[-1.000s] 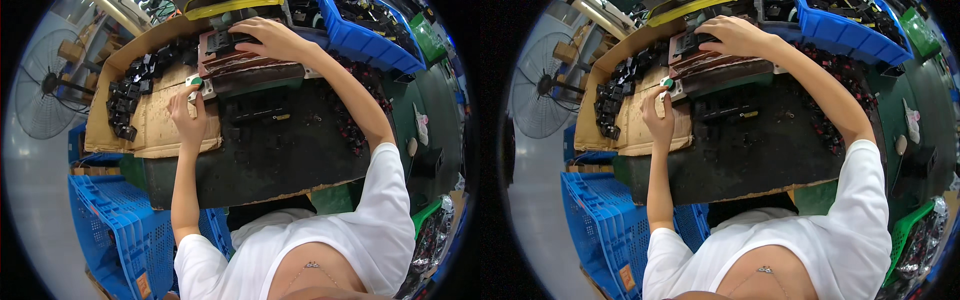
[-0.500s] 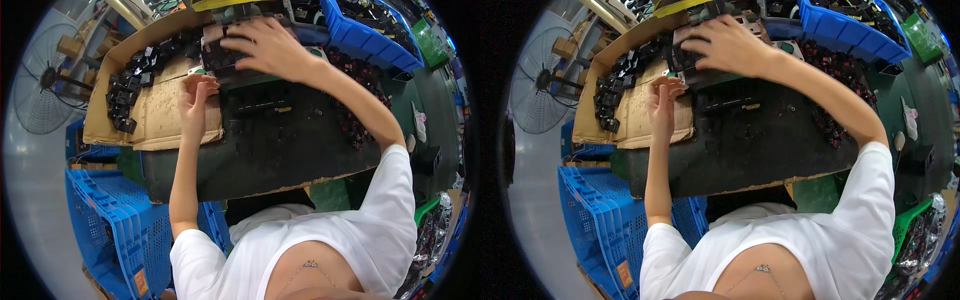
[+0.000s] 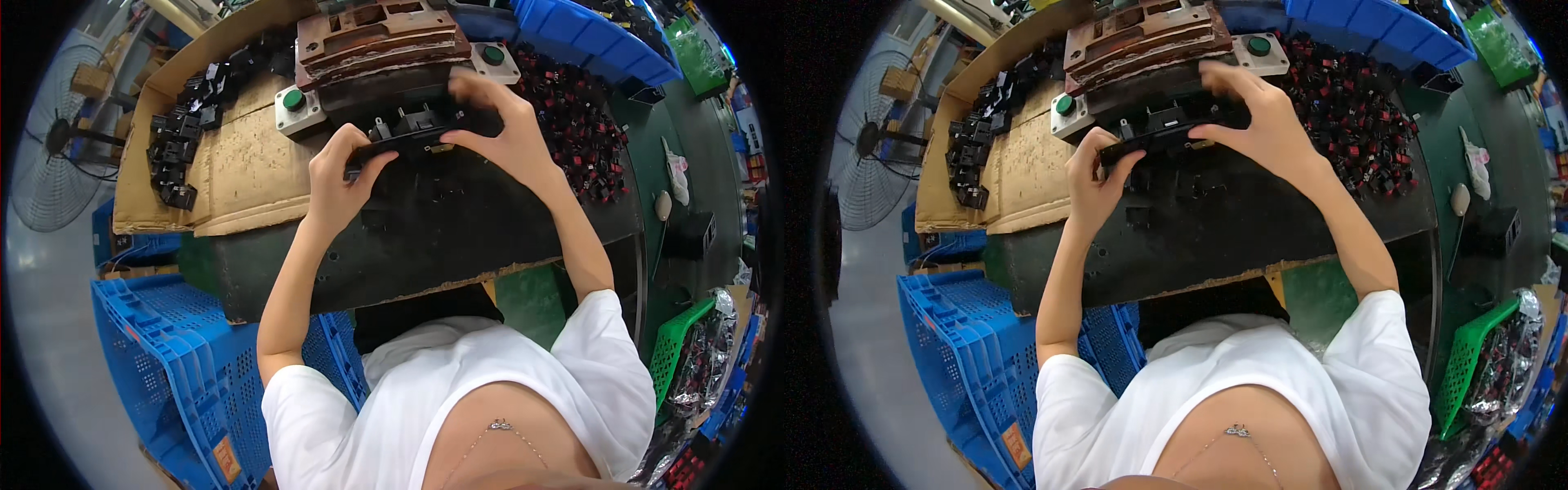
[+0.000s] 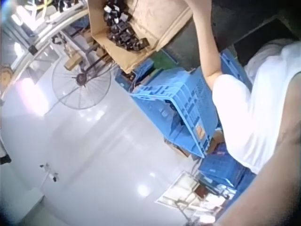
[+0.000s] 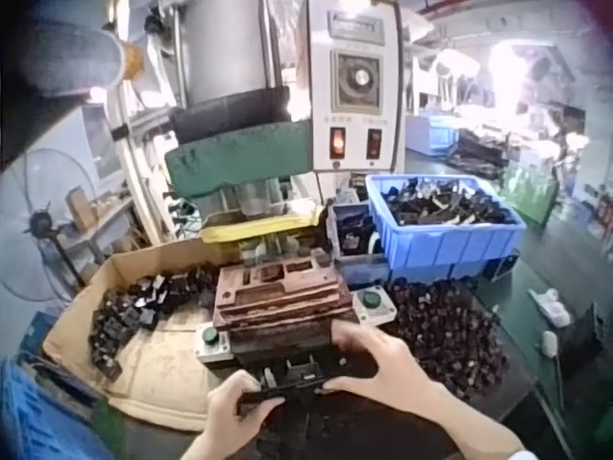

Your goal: Manually assembling small electronic parts and using a bench press to secure components.

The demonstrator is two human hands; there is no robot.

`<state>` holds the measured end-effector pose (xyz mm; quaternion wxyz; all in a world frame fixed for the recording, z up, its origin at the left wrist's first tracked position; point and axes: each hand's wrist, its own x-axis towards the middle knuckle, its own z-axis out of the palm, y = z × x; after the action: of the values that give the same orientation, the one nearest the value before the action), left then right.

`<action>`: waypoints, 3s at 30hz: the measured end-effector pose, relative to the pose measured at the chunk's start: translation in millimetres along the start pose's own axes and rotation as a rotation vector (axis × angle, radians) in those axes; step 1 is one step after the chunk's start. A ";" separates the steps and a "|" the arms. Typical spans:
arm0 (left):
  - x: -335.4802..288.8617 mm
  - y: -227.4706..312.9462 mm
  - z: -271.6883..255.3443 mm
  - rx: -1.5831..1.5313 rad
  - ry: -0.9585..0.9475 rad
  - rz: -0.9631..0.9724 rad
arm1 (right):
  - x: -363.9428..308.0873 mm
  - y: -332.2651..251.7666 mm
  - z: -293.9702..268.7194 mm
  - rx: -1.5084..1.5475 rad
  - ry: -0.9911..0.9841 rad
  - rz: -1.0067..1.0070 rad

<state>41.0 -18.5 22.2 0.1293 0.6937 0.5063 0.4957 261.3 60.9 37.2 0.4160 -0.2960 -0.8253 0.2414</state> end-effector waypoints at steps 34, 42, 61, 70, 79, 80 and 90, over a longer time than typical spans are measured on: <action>0.2 -14.5 -10.0 -0.122 0.196 0.121 | -8.1 -6.1 -3.3 0.277 0.008 0.006; 1.4 -15.3 -10.0 -0.120 0.198 0.157 | -8.1 -5.9 -2.9 0.312 0.004 0.009; -1.8 -6.4 -20.6 -0.624 -0.073 -0.374 | -5.8 -2.0 -16.3 0.852 -0.242 0.745; -4.0 -10.2 -20.1 -0.895 -0.181 -0.368 | -5.3 -6.0 -9.1 1.166 -0.159 1.039; -11.2 -10.0 -9.6 -0.954 -0.279 -0.413 | -8.7 -2.9 -8.0 1.479 -0.290 1.114; -13.4 -11.8 -6.6 -0.863 -0.325 -0.389 | -9.5 -2.3 -7.9 1.481 -0.296 1.113; -14.9 8.0 1.7 -1.000 0.010 -0.325 | -9.8 -8.9 0.6 1.262 -0.200 0.830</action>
<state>47.0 -33.9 18.5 0.5175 0.4572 0.3097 0.6537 262.9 47.8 37.4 0.3047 -0.2649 -0.3853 0.8298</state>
